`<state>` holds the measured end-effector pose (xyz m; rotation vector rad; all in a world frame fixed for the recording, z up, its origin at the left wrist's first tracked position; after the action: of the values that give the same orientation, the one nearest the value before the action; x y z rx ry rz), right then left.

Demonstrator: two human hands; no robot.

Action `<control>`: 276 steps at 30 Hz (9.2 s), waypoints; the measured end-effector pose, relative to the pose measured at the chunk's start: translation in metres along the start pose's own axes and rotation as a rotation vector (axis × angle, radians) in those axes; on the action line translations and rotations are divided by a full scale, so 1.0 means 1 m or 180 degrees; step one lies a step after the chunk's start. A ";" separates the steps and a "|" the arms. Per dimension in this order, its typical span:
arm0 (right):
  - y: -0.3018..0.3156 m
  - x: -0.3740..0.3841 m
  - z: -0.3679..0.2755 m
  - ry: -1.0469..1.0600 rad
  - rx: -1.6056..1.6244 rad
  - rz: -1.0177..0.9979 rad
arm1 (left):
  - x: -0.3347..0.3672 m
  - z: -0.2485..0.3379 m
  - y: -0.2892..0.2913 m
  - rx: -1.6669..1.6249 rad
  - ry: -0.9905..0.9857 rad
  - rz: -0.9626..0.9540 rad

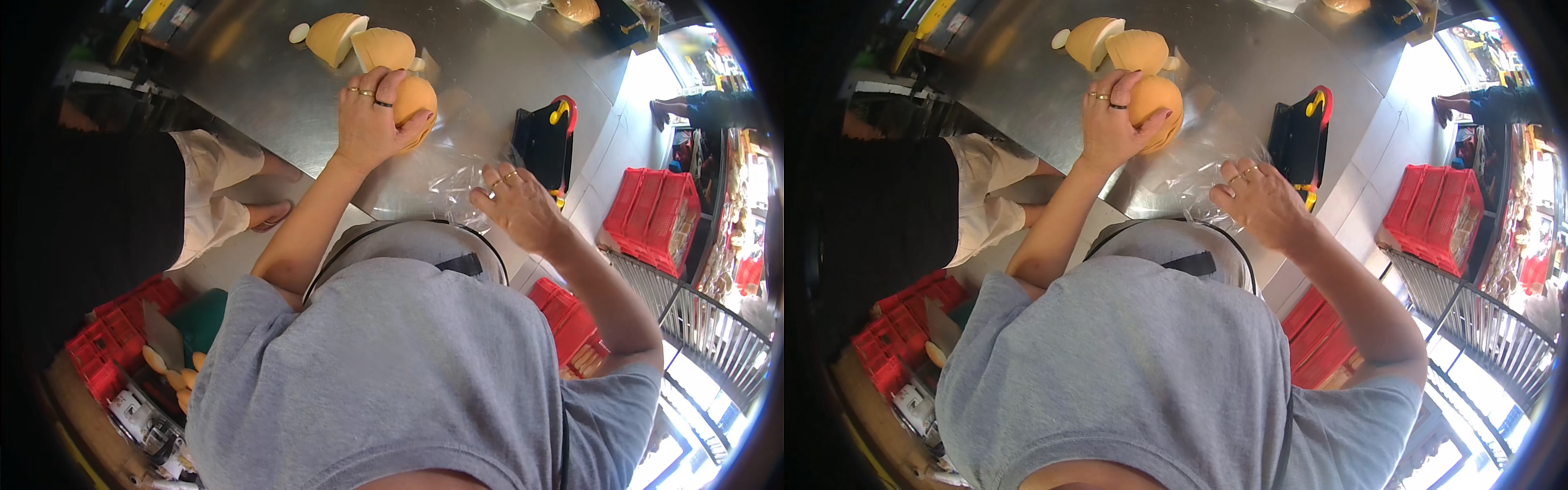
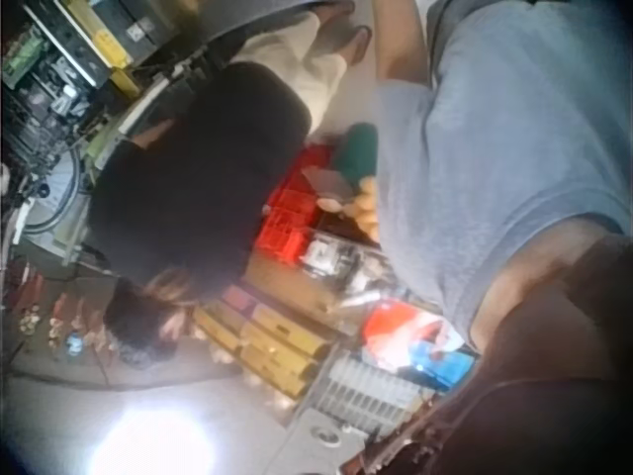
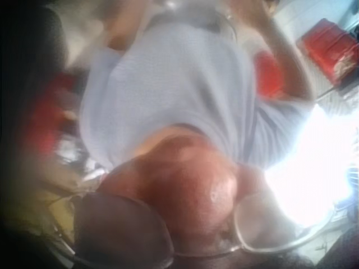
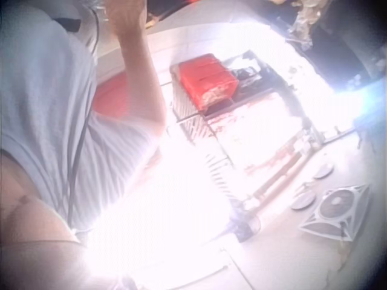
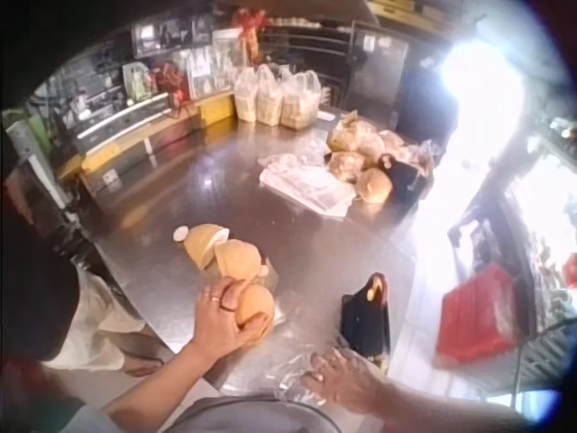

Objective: The person places round bread rolls into clear plastic bags and seals them using a handheld heat sealer. The person repeats this process for multiple rolls, arranging the sealed packages on the metal counter.

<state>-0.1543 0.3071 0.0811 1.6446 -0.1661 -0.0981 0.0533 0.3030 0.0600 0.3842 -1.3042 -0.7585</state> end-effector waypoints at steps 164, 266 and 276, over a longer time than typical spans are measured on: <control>-0.026 0.039 0.066 -0.0981 0.7203 0.3290 | 0.085 -0.027 0.004 -0.5635 0.2878 0.1163; -0.033 -0.004 0.082 -0.3134 0.7222 0.3005 | 0.042 0.065 0.108 -0.1015 -0.0762 -0.0752; -0.007 0.041 0.050 -0.2636 0.6843 0.3379 | -0.023 0.030 0.021 -0.4539 0.2290 -0.1505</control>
<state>-0.1222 0.2514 0.0715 3.1103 -2.4138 0.3833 0.0292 0.3381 0.0640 -0.2258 0.1888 -1.5494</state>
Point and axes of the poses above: each hand's wrist, its own x-axis towards the middle knuckle, its own y-axis out of the back of the hand, z = x × y, the point moved 7 cm from there along x, towards the middle knuckle, and after that the axes turned 3 degrees about x, right-handed, at the moved point
